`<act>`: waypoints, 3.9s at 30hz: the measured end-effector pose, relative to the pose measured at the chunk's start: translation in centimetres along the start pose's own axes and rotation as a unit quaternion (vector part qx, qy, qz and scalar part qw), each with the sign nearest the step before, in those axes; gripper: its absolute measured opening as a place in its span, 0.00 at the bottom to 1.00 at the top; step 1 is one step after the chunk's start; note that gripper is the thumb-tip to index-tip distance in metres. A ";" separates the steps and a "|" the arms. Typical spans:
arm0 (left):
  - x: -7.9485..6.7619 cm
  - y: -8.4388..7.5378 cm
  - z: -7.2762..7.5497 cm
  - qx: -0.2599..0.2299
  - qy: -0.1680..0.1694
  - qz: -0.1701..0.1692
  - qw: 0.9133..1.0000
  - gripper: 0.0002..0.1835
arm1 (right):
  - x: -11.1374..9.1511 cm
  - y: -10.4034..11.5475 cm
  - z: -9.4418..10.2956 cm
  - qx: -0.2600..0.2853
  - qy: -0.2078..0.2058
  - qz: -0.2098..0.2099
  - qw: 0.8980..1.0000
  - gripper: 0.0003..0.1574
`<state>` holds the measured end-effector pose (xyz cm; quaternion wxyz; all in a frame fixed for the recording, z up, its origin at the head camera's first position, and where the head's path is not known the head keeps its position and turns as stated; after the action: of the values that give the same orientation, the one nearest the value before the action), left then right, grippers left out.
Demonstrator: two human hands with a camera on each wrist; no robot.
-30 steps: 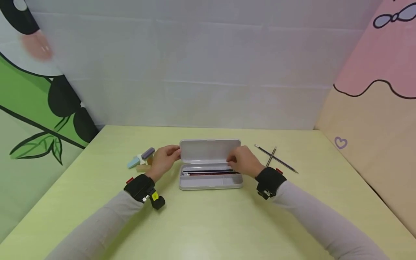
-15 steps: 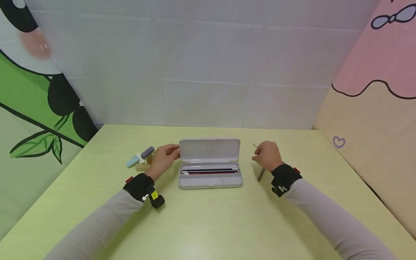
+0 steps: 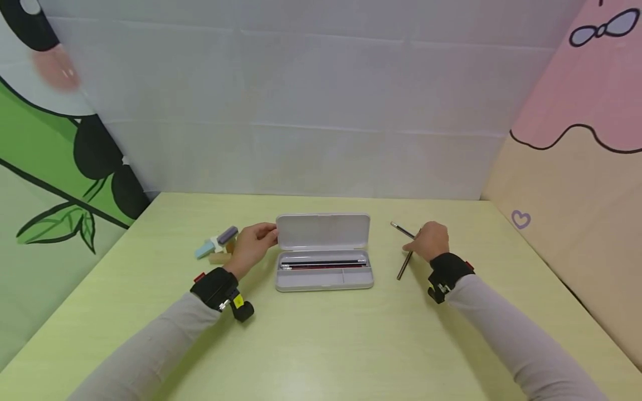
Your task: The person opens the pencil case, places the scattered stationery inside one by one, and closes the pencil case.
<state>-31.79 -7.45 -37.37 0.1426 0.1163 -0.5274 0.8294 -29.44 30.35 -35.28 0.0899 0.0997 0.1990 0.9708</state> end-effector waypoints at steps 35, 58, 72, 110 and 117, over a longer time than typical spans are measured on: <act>0.1 0.9 -0.2 -0.016 -0.002 0.003 1.000 0.14 | 0.9 -1.4 -1.4 0.245 0.154 -0.108 0.951 0.30; -1.7 0.0 0.9 -0.011 0.014 0.000 1.000 0.15 | -4.4 7.8 1.9 0.187 -0.083 0.200 0.958 0.10; -2.2 0.0 0.7 -0.014 0.015 0.010 1.000 0.15 | -5.7 11.5 0.7 0.183 -0.051 0.298 0.935 0.12; -0.5 -0.4 -0.3 -0.020 -0.006 -0.003 1.000 0.14 | -4.2 13.6 -3.4 0.165 0.022 0.344 0.924 0.10; 0.1 -0.4 -0.7 -0.020 -0.017 0.010 1.000 0.14 | -3.4 14.2 -4.7 0.110 0.053 0.347 0.930 0.10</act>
<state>-31.78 -6.63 -37.31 0.1281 0.1223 -0.5472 0.8181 -29.17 15.07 -34.26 -0.2751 0.1203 0.2622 0.9171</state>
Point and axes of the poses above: each hand's wrist, its own x-axis towards the middle knuckle, its own z-axis out of the back of the hand, y = z × x, the point moved 6 cm from there along x, towards the middle knuckle, and after that the axes turned 11 degrees about -z, right-handed, at the moved point
